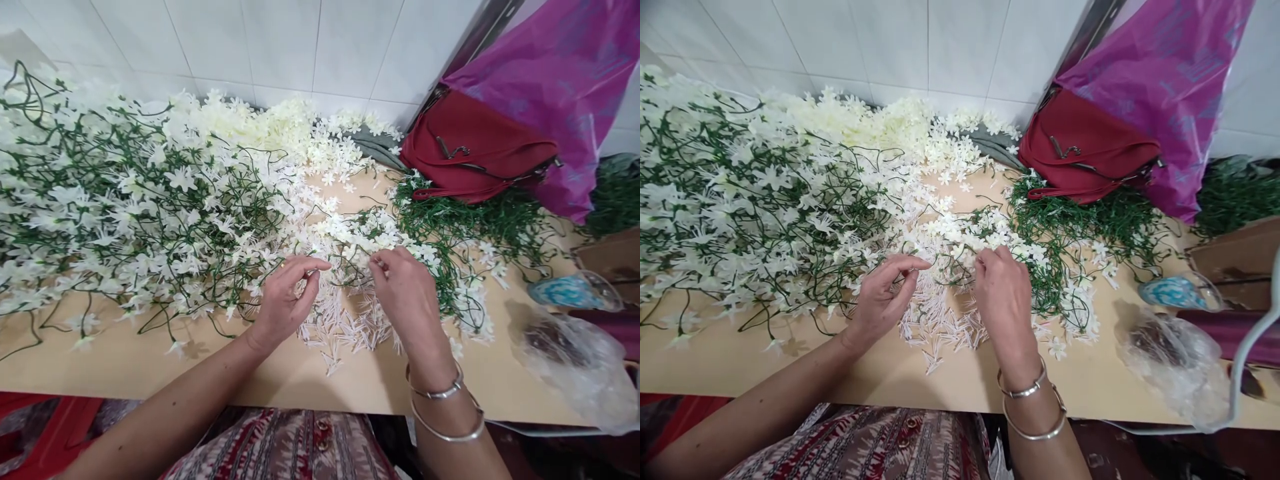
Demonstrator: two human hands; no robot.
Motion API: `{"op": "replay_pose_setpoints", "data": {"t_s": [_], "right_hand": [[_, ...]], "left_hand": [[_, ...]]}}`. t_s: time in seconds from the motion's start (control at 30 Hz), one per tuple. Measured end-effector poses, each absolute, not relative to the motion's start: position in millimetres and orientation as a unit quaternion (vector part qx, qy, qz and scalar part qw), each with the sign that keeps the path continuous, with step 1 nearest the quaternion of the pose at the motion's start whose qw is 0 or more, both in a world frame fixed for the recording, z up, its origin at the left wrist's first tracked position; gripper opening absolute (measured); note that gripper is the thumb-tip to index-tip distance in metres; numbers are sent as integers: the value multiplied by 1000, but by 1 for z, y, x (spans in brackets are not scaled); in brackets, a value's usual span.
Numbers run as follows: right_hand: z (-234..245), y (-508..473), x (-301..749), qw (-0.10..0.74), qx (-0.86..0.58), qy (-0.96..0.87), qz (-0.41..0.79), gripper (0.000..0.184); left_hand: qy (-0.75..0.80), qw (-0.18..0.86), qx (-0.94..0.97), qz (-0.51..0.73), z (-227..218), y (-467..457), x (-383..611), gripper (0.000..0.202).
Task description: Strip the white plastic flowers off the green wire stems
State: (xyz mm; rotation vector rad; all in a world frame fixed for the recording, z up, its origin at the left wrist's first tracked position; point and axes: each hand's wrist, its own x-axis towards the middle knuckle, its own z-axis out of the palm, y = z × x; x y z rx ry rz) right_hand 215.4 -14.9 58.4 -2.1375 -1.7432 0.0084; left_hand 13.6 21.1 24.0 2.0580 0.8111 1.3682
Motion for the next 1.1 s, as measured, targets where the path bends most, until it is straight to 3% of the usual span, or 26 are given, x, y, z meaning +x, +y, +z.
{"op": "replay_pose_setpoints", "data": {"t_s": [0.13,0.3,0.5,0.63,0.8,0.93,1.1], "right_hand": [[76,-34,217,252,-759,-601,10,21],[74,-36,194,394,-672,-585,226,13],[54,-30,177,450,-637,-498,379,15],[50,-32,186,511,-648,-443,350,17],[45,-34,187,597,-576,-426,360,15],[40,-35,173,619,-536,-418,394,10],[43,-39,154,626,-570,-413,337,5]], "left_hand": [[282,268,778,494,22,19,16,19],[278,288,776,488,23,18,17,20],[300,309,754,496,22,20,14,6],[353,338,705,514,18,23,12,8],[395,452,616,510,11,23,15,15],[397,501,581,504,12,22,17,18],[397,508,579,500,16,20,16,17]]}}
